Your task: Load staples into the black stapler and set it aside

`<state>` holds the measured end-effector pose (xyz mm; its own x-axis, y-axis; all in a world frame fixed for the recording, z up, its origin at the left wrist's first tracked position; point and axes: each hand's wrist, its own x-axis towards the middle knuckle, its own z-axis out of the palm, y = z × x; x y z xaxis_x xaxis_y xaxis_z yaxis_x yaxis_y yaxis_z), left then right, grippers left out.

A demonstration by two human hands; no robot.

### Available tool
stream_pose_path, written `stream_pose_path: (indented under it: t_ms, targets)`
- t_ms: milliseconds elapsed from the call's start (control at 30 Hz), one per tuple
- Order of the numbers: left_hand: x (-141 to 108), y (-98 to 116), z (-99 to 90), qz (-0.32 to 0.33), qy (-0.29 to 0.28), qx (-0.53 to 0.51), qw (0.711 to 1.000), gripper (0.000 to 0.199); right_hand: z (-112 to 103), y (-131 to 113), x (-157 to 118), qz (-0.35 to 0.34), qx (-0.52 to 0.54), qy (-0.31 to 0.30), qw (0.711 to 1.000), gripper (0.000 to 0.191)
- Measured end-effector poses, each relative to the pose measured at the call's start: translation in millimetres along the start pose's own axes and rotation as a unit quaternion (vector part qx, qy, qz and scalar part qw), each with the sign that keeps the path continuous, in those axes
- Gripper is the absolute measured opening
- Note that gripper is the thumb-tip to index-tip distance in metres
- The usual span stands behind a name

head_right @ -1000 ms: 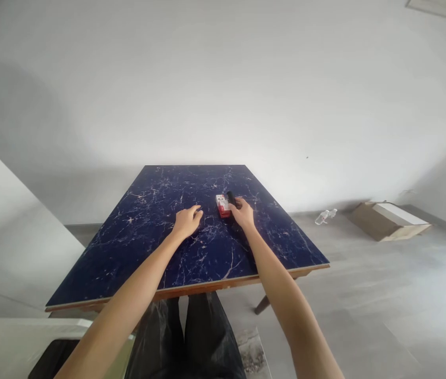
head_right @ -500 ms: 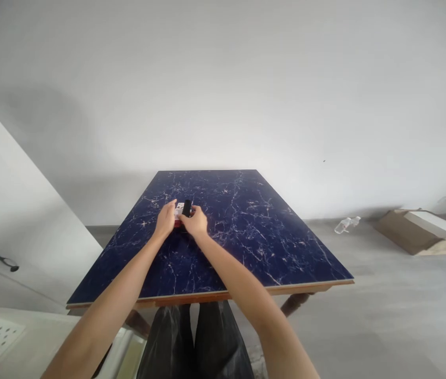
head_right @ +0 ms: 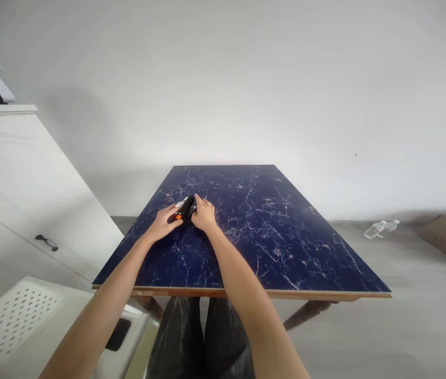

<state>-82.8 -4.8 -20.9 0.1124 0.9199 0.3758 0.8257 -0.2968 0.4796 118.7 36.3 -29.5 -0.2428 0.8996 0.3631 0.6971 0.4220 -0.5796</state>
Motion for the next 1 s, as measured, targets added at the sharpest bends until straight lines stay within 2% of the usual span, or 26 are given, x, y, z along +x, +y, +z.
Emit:
stream_pose_path:
  t_ms: [67,133,333,400,533,600,667,867,1000]
  targets:
    - [-6.9,-6.2,-3.1,0.03,-0.027,0.01,0.999,0.056,-0.6,1.8,5.0,-0.012,-0.014,-0.048,0.999,0.068]
    - [-9.0,-11.7,-6.0,0.037,-0.028,0.015,0.999,0.054,-4.3,5.0,6.8,-0.016,-0.003,-0.067,0.998,0.063]
    - [-3.3,-18.5,-10.0,0.044,0.07,0.036,0.996,0.033,-14.8,15.2,-4.1,-0.003,0.036,-0.065,0.997,0.05]
    - [-3.2,-17.6,-8.8,0.04,0.099,0.043,0.993,0.025,-12.6,14.8,-7.8,-0.008,0.018,-0.054,0.998,0.052]
    - [-6.1,-14.2,-3.9,0.021,0.144,0.069,0.987,0.018,-7.0,12.5,-7.0,-0.022,-0.015,-0.033,0.999,0.072]
    - [-7.0,-13.6,-2.1,0.01,0.145,0.08,0.986,0.018,-7.3,12.2,-3.6,-0.025,-0.013,-0.059,0.998,0.074]
    - [-7.1,-14.1,-1.8,0.004,0.133,0.088,0.987,0.019,-9.4,12.5,-0.8,-0.026,-0.006,-0.074,0.997,0.067]
    - [-5.9,-18.2,-4.1,-0.004,0.114,0.092,0.989,0.022,-12.3,13.3,-2.9,-0.029,0.001,-0.045,0.999,0.037]
    - [-5.1,-20.4,-3.6,-0.001,0.115,0.089,0.989,0.022,-9.8,14.2,-5.6,-0.022,0.003,-0.035,0.999,0.031]
